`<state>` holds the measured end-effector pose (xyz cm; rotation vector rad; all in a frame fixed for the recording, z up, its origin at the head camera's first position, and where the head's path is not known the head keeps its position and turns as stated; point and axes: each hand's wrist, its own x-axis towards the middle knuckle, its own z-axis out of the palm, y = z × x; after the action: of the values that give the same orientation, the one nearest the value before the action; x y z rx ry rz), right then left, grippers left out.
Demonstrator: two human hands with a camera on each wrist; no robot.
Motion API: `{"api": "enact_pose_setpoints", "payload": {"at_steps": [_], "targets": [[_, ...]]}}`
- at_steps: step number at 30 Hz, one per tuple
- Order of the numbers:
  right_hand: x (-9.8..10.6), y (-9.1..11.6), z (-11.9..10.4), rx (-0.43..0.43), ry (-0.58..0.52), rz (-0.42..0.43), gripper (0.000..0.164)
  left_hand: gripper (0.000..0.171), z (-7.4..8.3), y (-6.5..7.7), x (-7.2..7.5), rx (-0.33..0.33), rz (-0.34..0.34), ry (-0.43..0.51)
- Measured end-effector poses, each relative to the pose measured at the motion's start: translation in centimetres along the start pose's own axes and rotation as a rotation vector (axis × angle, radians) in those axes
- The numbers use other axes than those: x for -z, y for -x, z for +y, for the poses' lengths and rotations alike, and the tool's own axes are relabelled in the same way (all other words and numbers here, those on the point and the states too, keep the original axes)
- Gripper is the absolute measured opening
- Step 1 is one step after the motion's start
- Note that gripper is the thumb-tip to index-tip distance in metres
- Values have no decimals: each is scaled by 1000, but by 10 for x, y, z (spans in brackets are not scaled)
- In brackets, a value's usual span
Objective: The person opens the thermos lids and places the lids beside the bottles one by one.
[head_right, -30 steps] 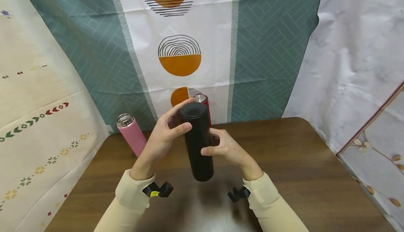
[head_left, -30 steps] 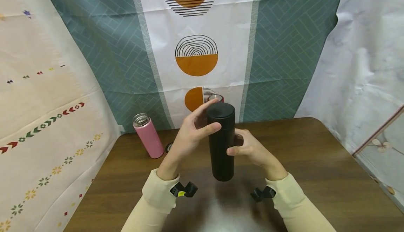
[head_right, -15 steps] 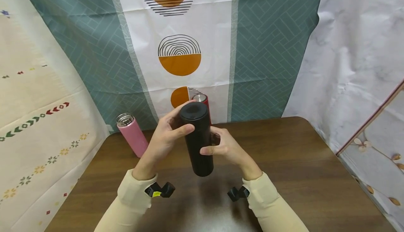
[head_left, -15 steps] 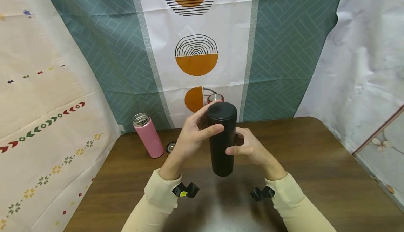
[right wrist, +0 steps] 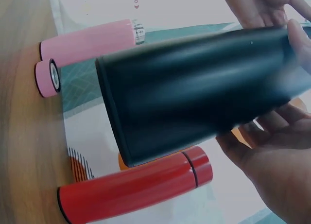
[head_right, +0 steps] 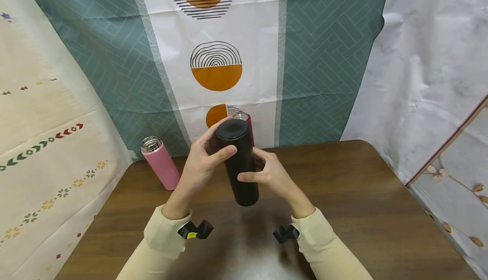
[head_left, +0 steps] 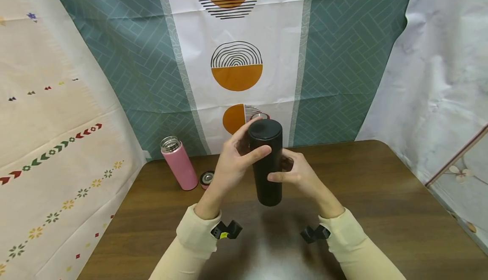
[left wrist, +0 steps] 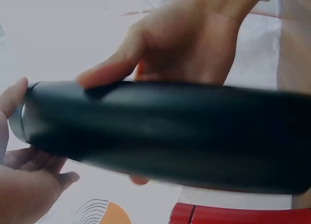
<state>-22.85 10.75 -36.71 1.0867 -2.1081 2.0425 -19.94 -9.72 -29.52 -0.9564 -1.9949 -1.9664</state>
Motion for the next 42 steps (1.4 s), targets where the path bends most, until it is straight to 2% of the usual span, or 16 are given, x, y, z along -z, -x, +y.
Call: {"api": "enact_pose_setpoints", "payload": {"at_steps": [6, 10, 20, 25, 29, 31, 35, 39, 42], "targets": [[9, 4, 0, 13, -176, -157, 44, 91, 5, -1, 9, 32, -122, 62], [9, 5, 0, 19, -193, -211, 40, 88, 4, -1, 11, 47, -172, 68], [2, 1, -1, 16, -110, -92, 52, 88, 3, -2, 3, 27, -76, 108], [0, 0, -2, 3, -76, -31, 54, 90, 0, -3, 0, -5, -26, 41], [-2, 0, 0, 6, -60, -5, 53, 83, -2, -2, -3, -32, 12, -14], [-3, 0, 0, 3, -61, -1, 53, 82, -2, -2, -2, -32, 1, -28], [1, 1, -1, -5, -102, -31, 51, 82, 0, -3, 3, -23, -62, -36], [7, 3, 0, 7, -181, -135, 43, 82, 0, -5, 8, -7, -131, -10], [9, 2, 1, 9, -201, -197, 39, 87, -1, -5, 10, 13, -165, 20]]}}
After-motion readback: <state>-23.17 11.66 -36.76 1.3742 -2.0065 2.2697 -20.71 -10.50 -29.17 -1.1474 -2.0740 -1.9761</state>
